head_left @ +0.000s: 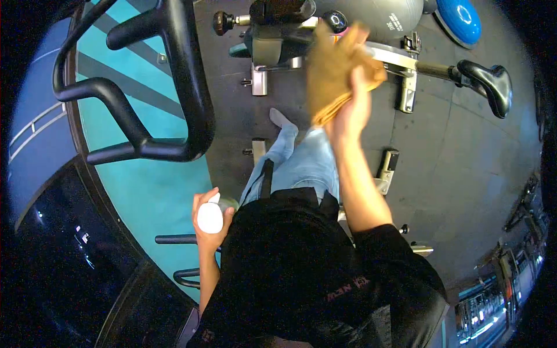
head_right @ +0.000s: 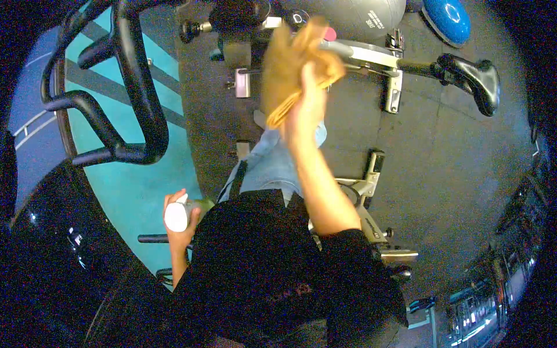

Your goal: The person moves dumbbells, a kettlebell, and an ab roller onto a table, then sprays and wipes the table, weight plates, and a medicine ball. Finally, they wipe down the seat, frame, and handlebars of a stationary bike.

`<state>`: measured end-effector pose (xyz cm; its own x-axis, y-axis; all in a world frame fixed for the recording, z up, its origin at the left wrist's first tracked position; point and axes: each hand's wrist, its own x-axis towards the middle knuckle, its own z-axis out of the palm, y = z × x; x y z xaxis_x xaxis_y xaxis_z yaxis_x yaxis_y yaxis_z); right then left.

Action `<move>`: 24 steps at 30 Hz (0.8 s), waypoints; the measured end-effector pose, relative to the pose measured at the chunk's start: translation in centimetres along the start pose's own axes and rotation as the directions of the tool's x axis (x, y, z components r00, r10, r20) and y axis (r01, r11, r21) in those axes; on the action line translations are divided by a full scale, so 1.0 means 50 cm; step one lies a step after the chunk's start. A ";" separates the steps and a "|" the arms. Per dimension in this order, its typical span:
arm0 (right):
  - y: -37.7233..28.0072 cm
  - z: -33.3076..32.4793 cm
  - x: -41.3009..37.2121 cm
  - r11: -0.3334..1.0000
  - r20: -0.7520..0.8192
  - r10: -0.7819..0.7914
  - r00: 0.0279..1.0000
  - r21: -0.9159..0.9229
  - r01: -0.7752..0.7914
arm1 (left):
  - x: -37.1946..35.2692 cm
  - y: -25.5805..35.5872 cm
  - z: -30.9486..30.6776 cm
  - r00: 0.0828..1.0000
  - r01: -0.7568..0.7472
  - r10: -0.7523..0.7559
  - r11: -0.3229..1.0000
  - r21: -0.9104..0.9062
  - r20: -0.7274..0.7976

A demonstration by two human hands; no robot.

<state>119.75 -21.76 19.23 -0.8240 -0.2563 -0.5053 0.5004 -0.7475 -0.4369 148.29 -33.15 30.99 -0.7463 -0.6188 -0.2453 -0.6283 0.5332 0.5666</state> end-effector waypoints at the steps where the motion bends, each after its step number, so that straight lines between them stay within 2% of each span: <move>1: -0.032 0.024 0.029 0.996 0.037 -0.074 0.997 -0.053 0.076 | -0.001 -0.005 -0.001 1.000 0.006 -0.006 1.000 -0.009 0.004; 2: -0.045 0.042 0.070 0.983 0.079 -0.148 0.986 -0.101 0.155 | 0.000 -0.011 -0.002 1.000 -0.003 0.003 1.000 0.008 0.014; 3: -0.032 0.049 0.136 0.831 0.238 -0.270 0.933 -0.432 0.351 | 0.001 -0.014 -0.002 1.000 -0.013 0.013 1.000 0.026 0.025; 5: 0.045 0.127 0.208 0.576 0.198 -0.637 0.745 -0.521 0.630 | 0.003 -0.010 -0.003 0.999 -0.006 0.005 1.000 0.012 0.045; 6: 0.078 0.151 0.191 0.646 0.097 -0.650 0.754 -0.453 0.615 | 0.009 -0.008 -0.004 0.998 -0.007 0.007 1.000 0.002 0.061; 7: 0.110 0.176 0.173 0.702 -0.004 -0.656 0.755 -0.372 0.608 | 0.013 -0.010 -0.001 0.998 -0.020 0.020 1.000 -0.005 0.061; 8: 0.113 0.144 0.120 0.824 0.099 -0.416 0.904 -0.379 0.421 | 0.010 -0.013 0.003 0.998 -0.011 0.011 1.000 -0.004 0.056; 11: 0.093 0.103 0.029 0.913 0.000 -0.182 0.983 -0.373 0.169 | 0.019 -0.009 0.005 0.997 -0.011 0.011 1.000 -0.005 0.077; 12: 0.074 0.075 0.007 0.949 -0.014 -0.047 0.999 -0.312 0.040 | 0.022 -0.007 0.003 0.996 -0.015 0.016 1.000 -0.006 0.090; 14: -0.016 0.066 -0.040 0.990 -0.080 0.137 0.987 0.000 -0.138 | 0.037 -0.004 0.002 0.996 -0.022 0.022 1.000 0.002 0.087; 16: -0.112 0.028 -0.048 0.993 -0.081 0.096 0.992 0.081 -0.090 | 0.042 -0.002 0.004 0.997 -0.008 0.008 1.000 0.010 0.072; 18: -0.180 0.038 -0.042 0.985 0.081 -0.123 0.989 0.128 0.112 | 0.042 0.000 0.003 0.998 -0.003 0.003 1.000 -0.001 0.064; 20: -0.185 0.023 0.024 0.957 0.195 -0.247 0.949 -0.104 0.271 | 0.045 0.009 0.005 0.997 0.016 -0.016 1.000 0.000 0.076; 21: -0.163 -0.014 0.115 0.775 0.315 -0.251 0.915 -0.502 0.385 | 0.044 0.012 0.005 0.996 0.026 -0.026 1.000 0.003 0.089; 22: -0.133 0.007 0.175 0.438 0.439 -0.313 0.842 -0.720 0.538 | 0.045 0.013 0.006 0.996 0.025 -0.025 1.000 0.003 0.089; 23: -0.097 0.046 0.213 0.032 0.632 -0.371 0.680 -0.723 0.690 | 0.046 0.012 0.004 0.995 0.021 -0.022 1.000 0.011 0.102; 24: -0.060 0.075 0.240 -0.210 0.760 -0.421 0.495 -0.613 0.762 | 0.045 0.011 0.004 0.993 0.019 -0.021 1.000 0.020 0.114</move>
<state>107.36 -24.91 17.25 -0.8208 -0.2781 0.4989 -0.5698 0.3376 -0.7492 146.23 -34.12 30.57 -0.7528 -0.5605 -0.3452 -0.6468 0.5327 0.5457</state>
